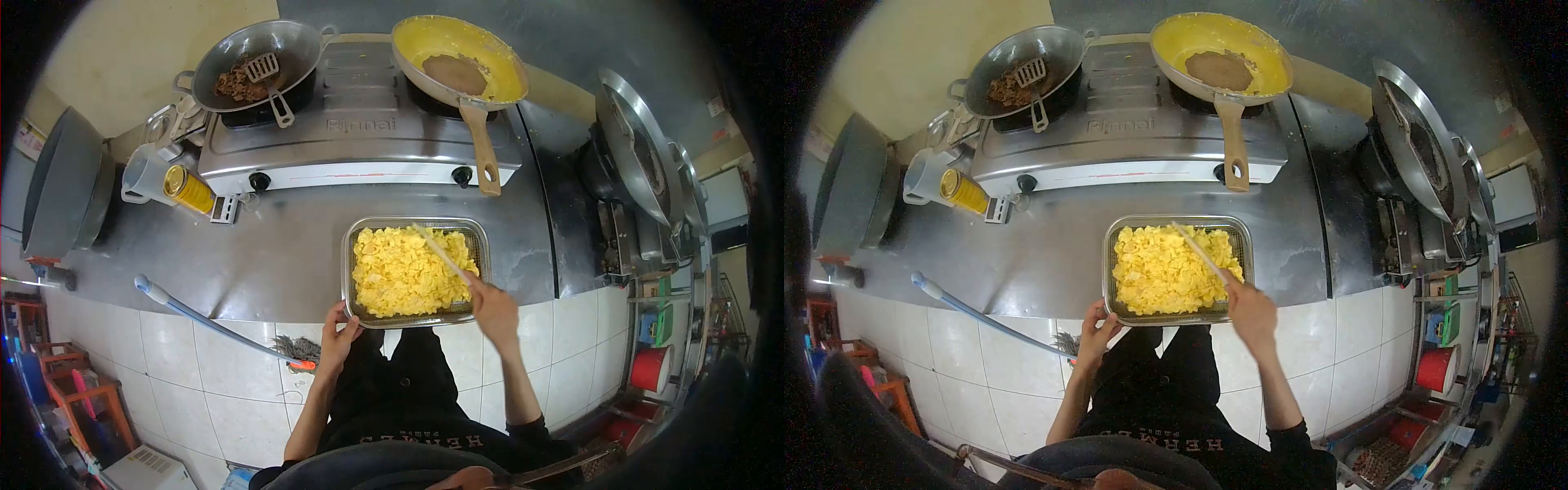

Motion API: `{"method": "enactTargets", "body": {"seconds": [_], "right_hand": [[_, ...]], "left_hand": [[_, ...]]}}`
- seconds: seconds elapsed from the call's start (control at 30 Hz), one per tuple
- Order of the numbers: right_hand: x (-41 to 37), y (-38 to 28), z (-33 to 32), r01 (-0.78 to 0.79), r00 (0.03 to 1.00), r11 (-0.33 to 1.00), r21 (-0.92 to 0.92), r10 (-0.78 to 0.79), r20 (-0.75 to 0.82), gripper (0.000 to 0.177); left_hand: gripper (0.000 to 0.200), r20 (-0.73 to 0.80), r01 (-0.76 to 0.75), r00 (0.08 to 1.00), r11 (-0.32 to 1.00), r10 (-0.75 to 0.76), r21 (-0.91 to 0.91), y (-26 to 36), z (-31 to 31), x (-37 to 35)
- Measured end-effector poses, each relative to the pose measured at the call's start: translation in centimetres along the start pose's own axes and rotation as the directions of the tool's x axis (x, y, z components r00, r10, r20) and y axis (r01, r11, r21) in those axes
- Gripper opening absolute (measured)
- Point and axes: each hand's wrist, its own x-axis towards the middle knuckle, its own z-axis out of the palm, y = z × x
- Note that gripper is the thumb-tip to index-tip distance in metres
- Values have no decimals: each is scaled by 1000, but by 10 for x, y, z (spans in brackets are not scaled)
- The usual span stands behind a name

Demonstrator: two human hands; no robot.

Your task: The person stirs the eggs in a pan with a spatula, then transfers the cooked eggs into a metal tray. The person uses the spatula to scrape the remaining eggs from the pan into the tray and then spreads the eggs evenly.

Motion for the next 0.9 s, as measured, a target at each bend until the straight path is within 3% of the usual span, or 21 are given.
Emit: {"method": "enactTargets", "body": {"seconds": [0.3,0.37,0.47,0.63,0.7,0.9], "right_hand": [[-39,-54,27,45,999,994,-105,-42,27,37],[-53,-49,38,130,987,991,6,-129,-96,39],[-73,-50,42,127,992,992,-27,-127,-25,41],[-72,-20,18,174,977,984,-35,-177,-122,45],[-62,2,16,167,962,961,-220,-207,-176,46],[-36,54,46,110,935,947,-303,-202,-291,49]], "left_hand": [[39,-33,45,998,999,-46,-27,0,2,0],[39,-28,35,999,999,-36,-41,0,3,-1],[40,-37,37,999,998,-39,-46,-1,2,-2],[40,-31,50,998,994,-54,-95,1,5,-2],[38,-79,55,995,997,-59,-47,1,7,-1],[36,-110,35,993,999,-37,-16,2,14,-1]]}}
